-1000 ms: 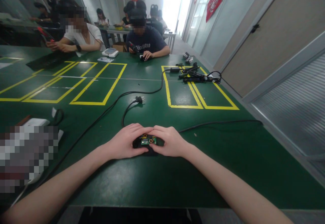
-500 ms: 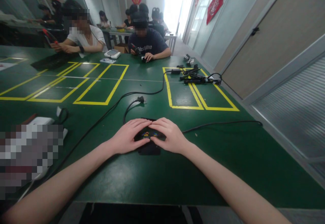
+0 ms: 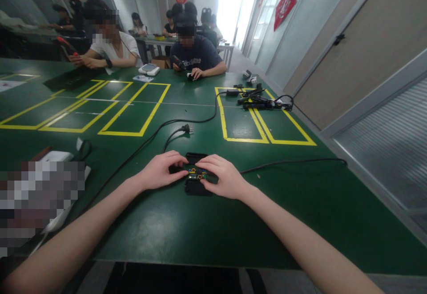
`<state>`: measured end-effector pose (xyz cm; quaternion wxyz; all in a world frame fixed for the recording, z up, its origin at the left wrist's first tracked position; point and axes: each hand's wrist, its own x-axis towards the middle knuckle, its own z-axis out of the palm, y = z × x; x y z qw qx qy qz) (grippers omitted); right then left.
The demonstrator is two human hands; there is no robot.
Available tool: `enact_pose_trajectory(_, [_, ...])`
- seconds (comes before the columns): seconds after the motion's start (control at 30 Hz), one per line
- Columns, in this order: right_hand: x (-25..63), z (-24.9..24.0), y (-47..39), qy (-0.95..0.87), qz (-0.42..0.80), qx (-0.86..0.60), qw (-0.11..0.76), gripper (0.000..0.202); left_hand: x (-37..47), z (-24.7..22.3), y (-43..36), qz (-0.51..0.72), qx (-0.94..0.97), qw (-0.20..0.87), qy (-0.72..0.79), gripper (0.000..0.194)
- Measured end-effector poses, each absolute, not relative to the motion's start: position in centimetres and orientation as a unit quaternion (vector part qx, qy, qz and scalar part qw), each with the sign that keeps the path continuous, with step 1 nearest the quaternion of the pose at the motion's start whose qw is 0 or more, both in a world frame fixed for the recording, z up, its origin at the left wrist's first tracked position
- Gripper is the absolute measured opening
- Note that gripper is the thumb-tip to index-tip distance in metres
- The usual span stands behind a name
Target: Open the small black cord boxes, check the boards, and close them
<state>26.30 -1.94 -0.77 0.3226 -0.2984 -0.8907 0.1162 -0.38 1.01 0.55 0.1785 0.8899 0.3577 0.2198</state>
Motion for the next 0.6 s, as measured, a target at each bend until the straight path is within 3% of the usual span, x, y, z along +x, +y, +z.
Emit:
enact_pose_trajectory(0.23, [26.33, -1.36, -1.22, -0.877, 0.13, -0.311, 0.342, 0.029, -0.47, 0.26, 1.51, 0.225, 0.887, 0.207, 0.346, 0.023])
enact_pose_trajectory(0.6, [26.82, -0.97, -1.01, -0.875, 0.106, -0.326, 0.343, 0.029, -0.21, -0.15, 1.74, 0.238, 0.863, 0.247, 0.371, 0.024])
